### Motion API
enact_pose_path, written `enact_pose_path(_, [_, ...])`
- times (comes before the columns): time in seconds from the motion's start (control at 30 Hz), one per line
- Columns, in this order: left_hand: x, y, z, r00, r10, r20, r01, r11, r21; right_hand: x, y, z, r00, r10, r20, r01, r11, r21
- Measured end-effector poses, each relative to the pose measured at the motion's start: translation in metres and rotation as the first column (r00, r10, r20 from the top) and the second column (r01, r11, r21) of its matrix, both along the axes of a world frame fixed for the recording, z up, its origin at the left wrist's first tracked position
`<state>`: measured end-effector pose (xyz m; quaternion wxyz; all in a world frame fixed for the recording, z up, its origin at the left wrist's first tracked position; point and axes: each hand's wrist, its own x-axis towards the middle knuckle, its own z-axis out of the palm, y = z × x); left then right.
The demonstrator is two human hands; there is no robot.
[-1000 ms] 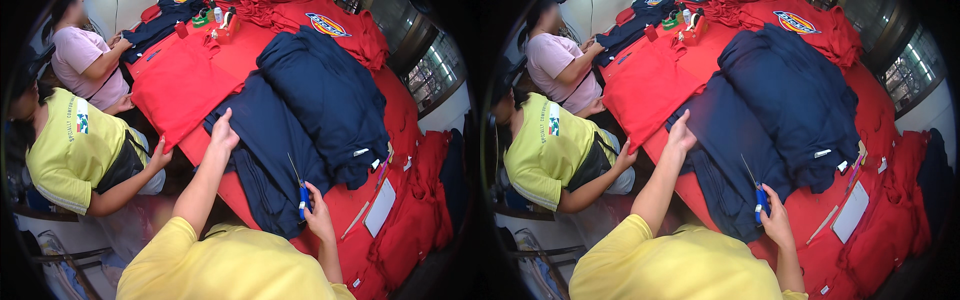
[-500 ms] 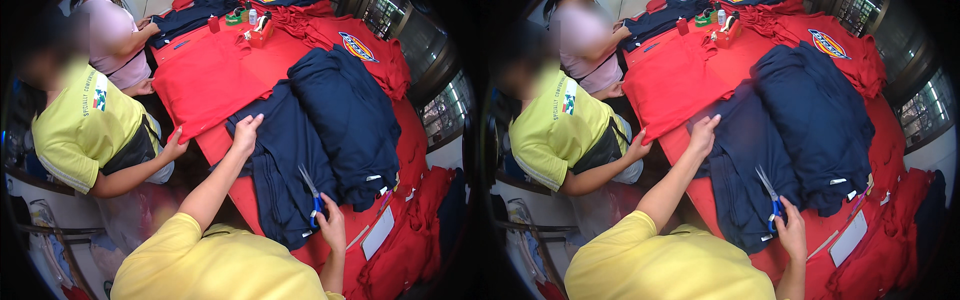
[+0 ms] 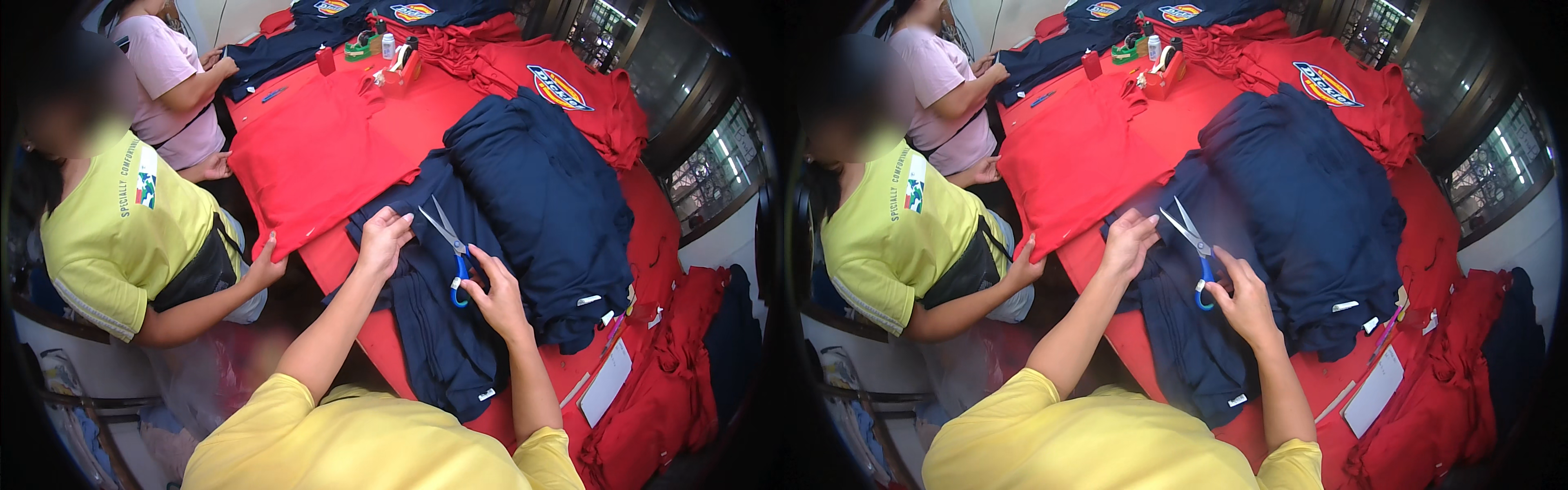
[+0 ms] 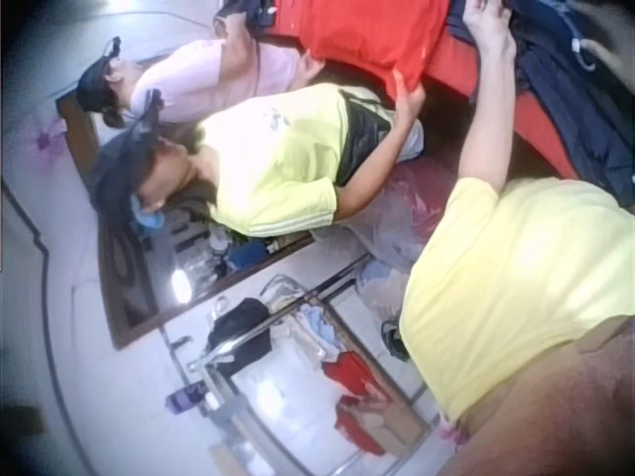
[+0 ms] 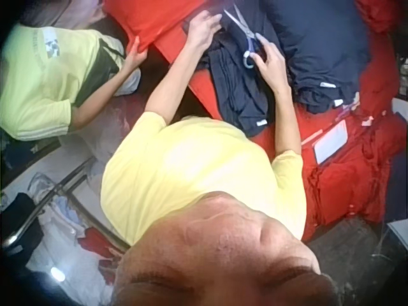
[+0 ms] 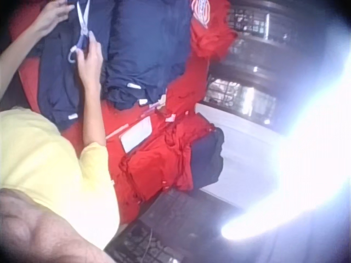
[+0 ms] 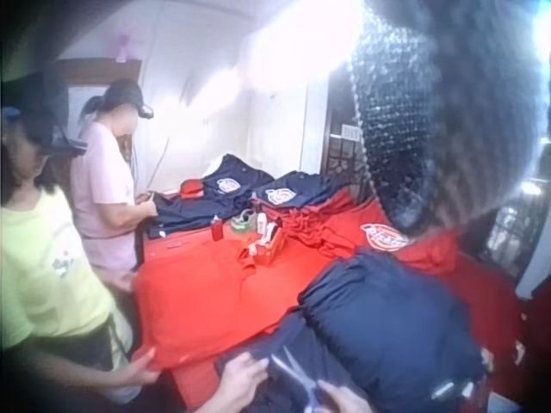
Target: The person uses shears to trim loose threads from a stack of navy blue shirts on a work table, moving each shirt aside after trimming it.
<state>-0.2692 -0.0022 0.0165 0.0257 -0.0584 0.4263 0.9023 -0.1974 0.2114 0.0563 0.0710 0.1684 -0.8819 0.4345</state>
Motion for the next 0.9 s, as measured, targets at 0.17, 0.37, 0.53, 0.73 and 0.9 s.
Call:
enact_pose_path(0.17, [0.000,-0.005,0.001,1.000,-0.019,-0.010,0.019,0.999,-0.035,-0.013,-0.004,-0.011,0.998,0.052,0.034,-0.054,0.995,0.086])
enact_pose_path(0.37, [0.002,-0.008,0.012,1.000,-0.023,0.005,0.023,0.998,-0.065,-0.016,-0.008,-0.013,0.998,0.069,0.015,-0.070,0.992,0.109])
enact_pose_path(0.53, [-0.003,-0.010,0.007,1.000,-0.024,-0.006,0.023,0.996,-0.086,-0.017,-0.008,-0.010,0.997,0.076,-0.019,-0.073,0.989,0.132])
enact_pose_path(0.73, [0.000,-0.010,0.012,1.000,-0.021,-0.015,0.020,0.997,-0.079,-0.016,-0.007,-0.010,0.997,0.074,-0.001,-0.073,0.991,0.113])
enact_pose_path(0.9, [0.002,-0.005,0.022,1.000,-0.010,0.007,0.011,0.992,-0.124,-0.004,0.000,0.000,0.991,0.031,0.128,-0.029,0.999,-0.013])
